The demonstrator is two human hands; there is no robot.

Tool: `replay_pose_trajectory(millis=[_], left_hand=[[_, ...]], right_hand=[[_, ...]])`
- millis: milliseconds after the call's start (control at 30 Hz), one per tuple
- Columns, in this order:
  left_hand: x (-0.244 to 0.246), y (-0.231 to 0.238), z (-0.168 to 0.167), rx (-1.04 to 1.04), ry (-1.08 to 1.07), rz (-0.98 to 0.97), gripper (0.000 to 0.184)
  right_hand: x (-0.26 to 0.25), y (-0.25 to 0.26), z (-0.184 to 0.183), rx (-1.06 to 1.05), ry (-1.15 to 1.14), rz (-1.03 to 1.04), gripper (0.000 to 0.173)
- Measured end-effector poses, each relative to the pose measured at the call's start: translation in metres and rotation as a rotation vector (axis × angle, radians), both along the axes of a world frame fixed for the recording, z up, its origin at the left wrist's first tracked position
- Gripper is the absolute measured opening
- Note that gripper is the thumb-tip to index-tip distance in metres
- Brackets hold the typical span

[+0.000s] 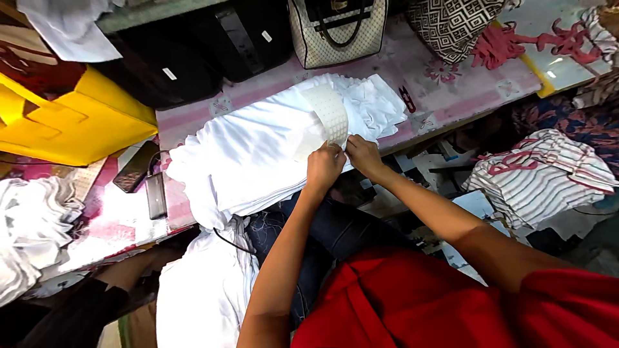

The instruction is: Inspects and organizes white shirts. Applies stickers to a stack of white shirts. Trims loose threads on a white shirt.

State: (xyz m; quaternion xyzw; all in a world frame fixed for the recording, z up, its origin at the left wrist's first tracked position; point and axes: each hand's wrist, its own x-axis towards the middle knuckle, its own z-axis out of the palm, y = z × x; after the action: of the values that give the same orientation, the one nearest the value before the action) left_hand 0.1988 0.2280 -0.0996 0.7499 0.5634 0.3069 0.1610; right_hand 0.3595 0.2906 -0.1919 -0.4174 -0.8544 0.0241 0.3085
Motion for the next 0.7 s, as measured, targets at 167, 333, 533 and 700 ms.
replay_pose_trajectory(millis=[167,333,533,700], left_hand=[[0.001,0.002,-0.005,-0.019,0.015,-0.001,0.011],[-0.002,0.001,-0.003,-0.002,-0.009,0.016,0.012],[-0.002,0.003,-0.006,0.015,-0.006,0.015,0.013],[-0.016,0.005,-0.012,0.062,-0.060,0.039,0.015]], right_hand=[[0.012,0.003,0.009,-0.081,-0.103,0.118,0.011],[0.026,-0.004,0.014,-0.219,-0.015,0.131,0.010],[0.027,-0.017,0.028,-0.262,0.220,-0.209,0.039],[0.036,-0.023,0.029,-0.229,0.353,-0.196,0.024]])
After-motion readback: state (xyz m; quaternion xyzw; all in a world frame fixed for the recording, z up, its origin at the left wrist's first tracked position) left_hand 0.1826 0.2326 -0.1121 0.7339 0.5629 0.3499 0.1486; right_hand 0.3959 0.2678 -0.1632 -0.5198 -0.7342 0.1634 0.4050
